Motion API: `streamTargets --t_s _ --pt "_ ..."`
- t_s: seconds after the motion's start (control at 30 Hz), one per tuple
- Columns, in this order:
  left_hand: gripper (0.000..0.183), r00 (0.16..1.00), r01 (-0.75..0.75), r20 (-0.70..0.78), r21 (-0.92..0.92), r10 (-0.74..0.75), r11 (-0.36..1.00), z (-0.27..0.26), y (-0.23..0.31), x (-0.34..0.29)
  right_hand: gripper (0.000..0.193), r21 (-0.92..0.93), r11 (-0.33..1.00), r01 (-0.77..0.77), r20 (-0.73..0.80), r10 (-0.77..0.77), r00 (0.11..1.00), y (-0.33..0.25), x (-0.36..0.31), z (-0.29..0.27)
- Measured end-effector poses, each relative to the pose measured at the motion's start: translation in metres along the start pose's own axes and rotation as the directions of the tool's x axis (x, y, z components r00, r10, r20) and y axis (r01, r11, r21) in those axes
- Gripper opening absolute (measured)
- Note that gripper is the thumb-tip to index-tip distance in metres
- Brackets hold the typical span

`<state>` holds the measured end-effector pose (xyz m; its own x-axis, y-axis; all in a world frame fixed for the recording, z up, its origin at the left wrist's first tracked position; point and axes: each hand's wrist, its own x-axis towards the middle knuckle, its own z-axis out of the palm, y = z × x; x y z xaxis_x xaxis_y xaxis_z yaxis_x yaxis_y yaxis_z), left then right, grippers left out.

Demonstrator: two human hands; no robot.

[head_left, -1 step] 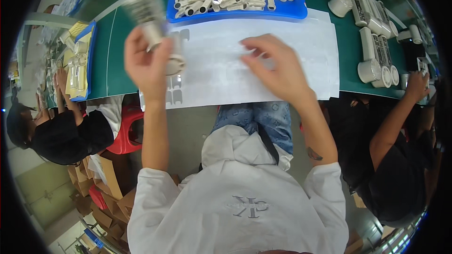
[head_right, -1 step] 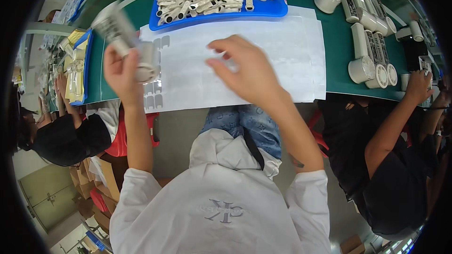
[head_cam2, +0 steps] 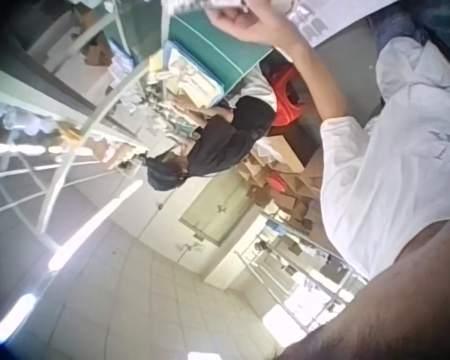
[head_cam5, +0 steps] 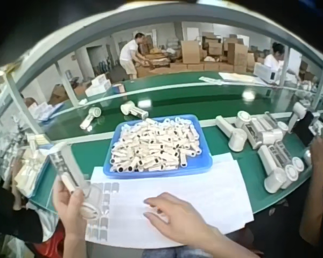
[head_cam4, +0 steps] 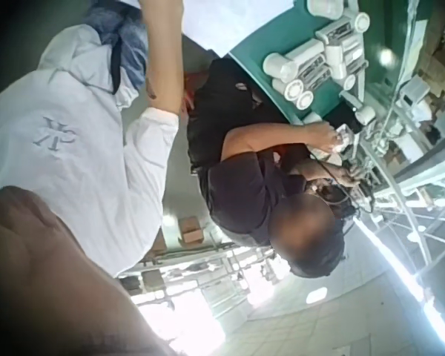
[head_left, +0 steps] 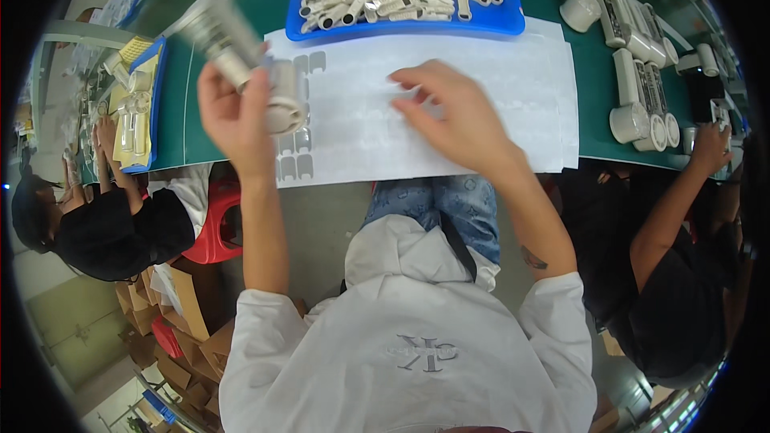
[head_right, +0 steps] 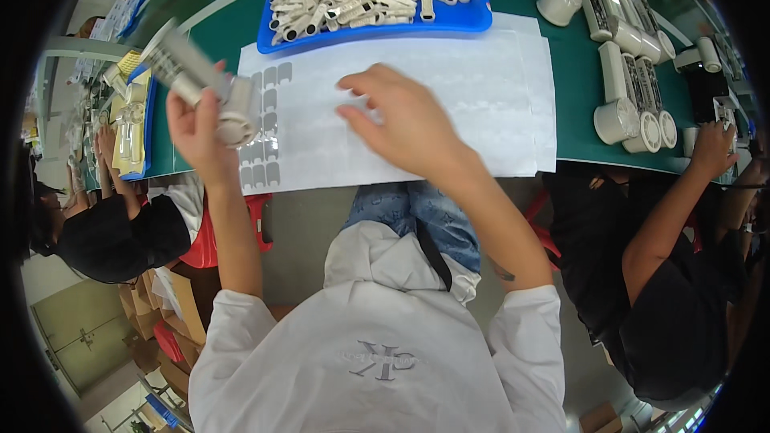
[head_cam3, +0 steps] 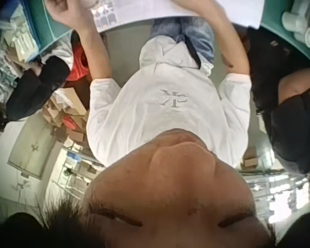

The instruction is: The person assembles small white electronic devices at a workstation. They pick up a cylindrical body and a circular cap, fit them together, and then insert a small white rectangular component into the assembly. The person repeats this process for multiple units, placing the finished items on the table.

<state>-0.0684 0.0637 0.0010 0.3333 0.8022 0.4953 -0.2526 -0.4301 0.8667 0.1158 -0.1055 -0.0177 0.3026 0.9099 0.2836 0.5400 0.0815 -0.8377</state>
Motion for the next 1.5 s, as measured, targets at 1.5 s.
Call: streamTargets --t_s 1.5 --pt "0.073 0.842 0.54 -0.061 0.102 -0.537 0.836 -0.126 -0.006 -0.105 0.021 -0.509 0.852 0.126 0.013 -0.138 0.99 0.035 0.099 0.115"
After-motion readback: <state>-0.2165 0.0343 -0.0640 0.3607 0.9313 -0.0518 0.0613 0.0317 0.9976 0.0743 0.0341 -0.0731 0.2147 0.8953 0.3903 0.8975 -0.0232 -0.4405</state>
